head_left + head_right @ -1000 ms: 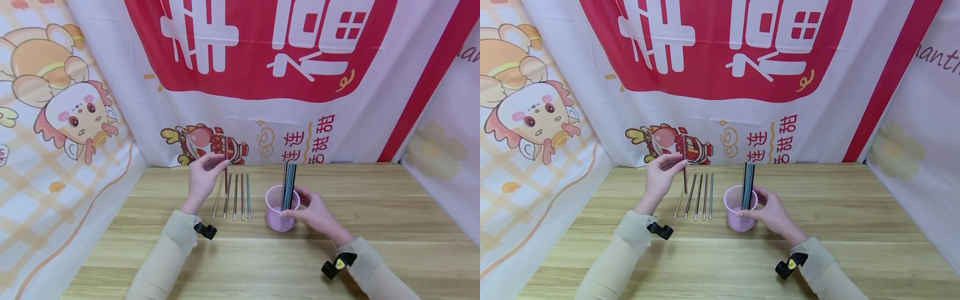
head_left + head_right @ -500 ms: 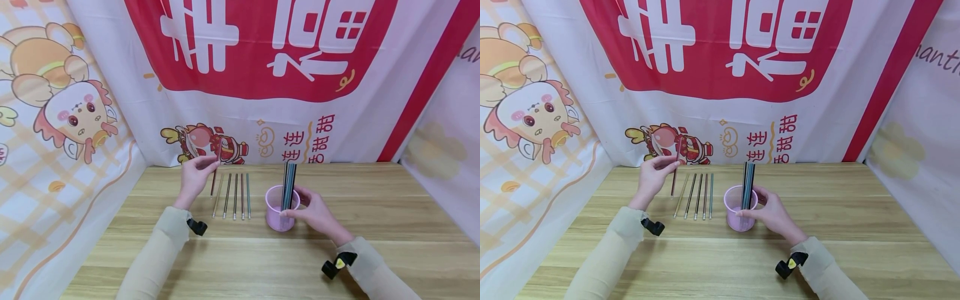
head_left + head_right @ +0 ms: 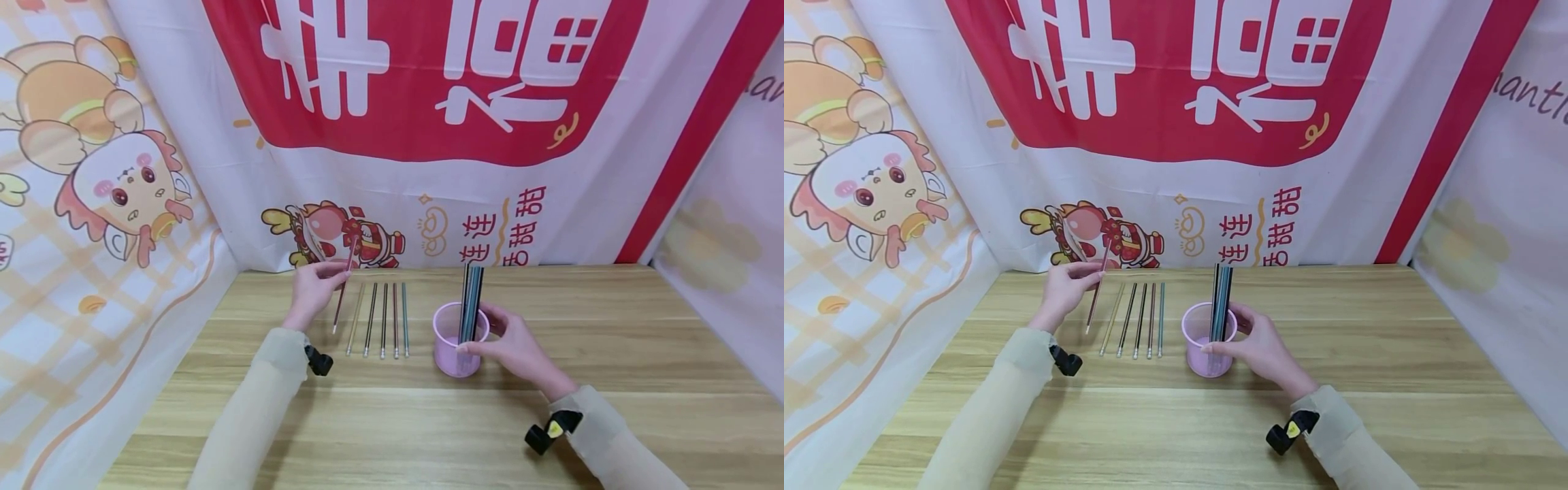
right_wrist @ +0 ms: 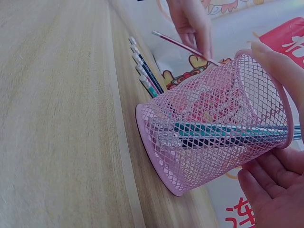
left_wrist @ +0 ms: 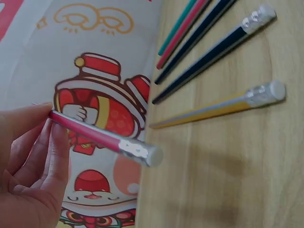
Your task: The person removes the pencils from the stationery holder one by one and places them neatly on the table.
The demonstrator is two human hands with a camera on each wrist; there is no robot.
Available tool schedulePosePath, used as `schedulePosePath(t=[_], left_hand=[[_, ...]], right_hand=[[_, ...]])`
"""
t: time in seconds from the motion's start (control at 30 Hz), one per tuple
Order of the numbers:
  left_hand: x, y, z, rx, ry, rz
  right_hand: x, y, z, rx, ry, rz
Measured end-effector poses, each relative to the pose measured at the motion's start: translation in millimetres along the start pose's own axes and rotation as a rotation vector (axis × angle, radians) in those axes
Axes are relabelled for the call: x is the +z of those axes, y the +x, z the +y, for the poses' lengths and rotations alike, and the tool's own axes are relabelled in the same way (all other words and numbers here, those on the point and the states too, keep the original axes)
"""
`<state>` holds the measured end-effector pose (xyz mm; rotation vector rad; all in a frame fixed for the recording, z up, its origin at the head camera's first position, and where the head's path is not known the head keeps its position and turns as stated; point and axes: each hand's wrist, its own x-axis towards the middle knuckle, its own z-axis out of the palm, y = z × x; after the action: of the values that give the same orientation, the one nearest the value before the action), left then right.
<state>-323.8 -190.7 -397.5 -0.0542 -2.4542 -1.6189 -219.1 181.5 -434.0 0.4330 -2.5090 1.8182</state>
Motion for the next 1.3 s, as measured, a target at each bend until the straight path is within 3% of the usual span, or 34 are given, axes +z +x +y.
schedulePosePath(t=[0.23,0.47,0.63,0.93,1.3], left_hand=[[5.0,7.4,-20.6,-0.088,0.056,-0.070],[8.3,7.9,-35.5,-0.221,0.042,-0.088],[8.8,9.6,-43.7,-0.280,0.047,-0.108],[11.8,8.2,-53.0,-0.265,0.114,-0.106],[14.4,7.7,-48.5,-0.283,0.173,-0.099]], right_hand=[[-1,0.2,1,-0.003,0.000,-0.002],[-1,0.0,1,-0.004,0.005,-0.003],[0,0.3,2,-0.004,0.000,0.002],[-1,0.0,2,0.002,0.004,-0.003],[0,-0.2,0,0.007,0.005,-0.001]])
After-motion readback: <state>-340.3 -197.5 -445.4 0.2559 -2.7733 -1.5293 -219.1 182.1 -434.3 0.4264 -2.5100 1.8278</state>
